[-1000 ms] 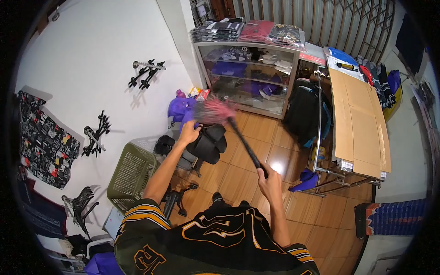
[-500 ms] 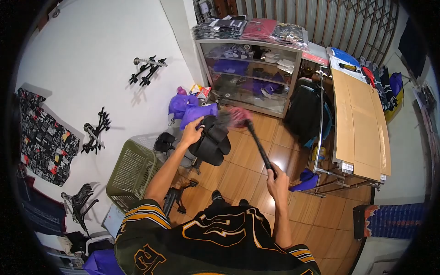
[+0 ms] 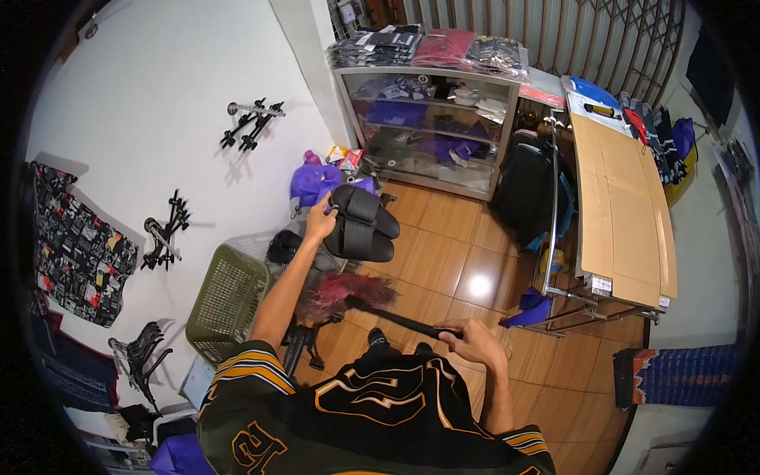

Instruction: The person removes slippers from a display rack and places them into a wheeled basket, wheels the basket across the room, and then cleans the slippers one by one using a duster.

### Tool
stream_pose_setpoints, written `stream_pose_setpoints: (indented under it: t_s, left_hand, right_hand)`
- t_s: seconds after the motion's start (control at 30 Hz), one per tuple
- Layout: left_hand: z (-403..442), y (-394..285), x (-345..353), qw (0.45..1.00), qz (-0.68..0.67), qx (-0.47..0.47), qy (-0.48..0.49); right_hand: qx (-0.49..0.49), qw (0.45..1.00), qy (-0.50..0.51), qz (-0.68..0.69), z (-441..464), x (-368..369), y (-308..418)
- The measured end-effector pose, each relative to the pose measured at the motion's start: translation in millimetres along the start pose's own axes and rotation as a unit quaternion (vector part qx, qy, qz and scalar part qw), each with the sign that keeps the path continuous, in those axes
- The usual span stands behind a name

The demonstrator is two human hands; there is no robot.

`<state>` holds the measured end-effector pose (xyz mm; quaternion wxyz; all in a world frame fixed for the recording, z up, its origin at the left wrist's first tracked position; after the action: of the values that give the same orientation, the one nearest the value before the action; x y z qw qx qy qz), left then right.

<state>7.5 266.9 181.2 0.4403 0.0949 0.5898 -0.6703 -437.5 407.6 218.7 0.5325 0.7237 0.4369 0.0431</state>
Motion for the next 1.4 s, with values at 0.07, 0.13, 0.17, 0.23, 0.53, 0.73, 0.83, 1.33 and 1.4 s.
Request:
stream_pose_setpoints:
  t_s: [0.07, 0.13, 0.17, 0.23, 0.53, 0.73, 0.83, 1.33, 1.4]
  left_hand:
    - [0, -1, -7, 1.000, -0.009, 0.007, -0.007]
    - [1, 7, -8, 1.000, -0.020, 0.017, -0.012]
    - [3, 10, -10, 0.999, -0.023, 0.023, -0.022]
    - [4, 8, -15, 0.999, -0.026, 0.029, -0.032]
    - [1, 6, -23, 0.999, -0.034, 0.009, -0.035]
    - [0, -8, -25, 0.998, -0.053, 0.029, -0.017]
    - [-5, -16, -30, 0.999, -0.041, 0.016, -0.007]
    - [-15, -82, -22, 0.975, -0.021, 0.198, 0.096]
    - [-25, -95, -16, 0.961, 0.044, 0.216, 0.169]
  right_hand:
    - [-0.001, 0.998, -0.044, 0.036, 1, -15, -5]
    - [-0.001, 0.988, -0.109, 0.107, -1, -40, -6]
    - [0.003, 0.979, -0.129, 0.156, -6, -50, -7]
    - [0.019, 0.958, -0.162, 0.236, 0, -60, -24]
    - [0.085, 0.942, -0.093, 0.312, 27, -28, -62]
    - [0.094, 0.956, -0.272, 0.062, 46, -15, -116]
    - [0.075, 0.917, -0.312, 0.237, 34, -34, -123]
    - [0.120, 0.927, -0.339, 0.105, 58, -12, -177]
    - [0.128, 0.918, -0.325, 0.189, 50, -17, -182]
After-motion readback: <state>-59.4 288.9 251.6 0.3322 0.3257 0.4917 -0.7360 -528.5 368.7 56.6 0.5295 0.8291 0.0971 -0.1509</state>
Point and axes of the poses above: each hand's wrist, its own z-axis towards the middle knuckle, its own x-axis out of the palm, y = z × x, the point moved 9 cm from there along z, towards the middle knuckle, and after that the axes turned 10 degrees about x, right-handed, at the moved point
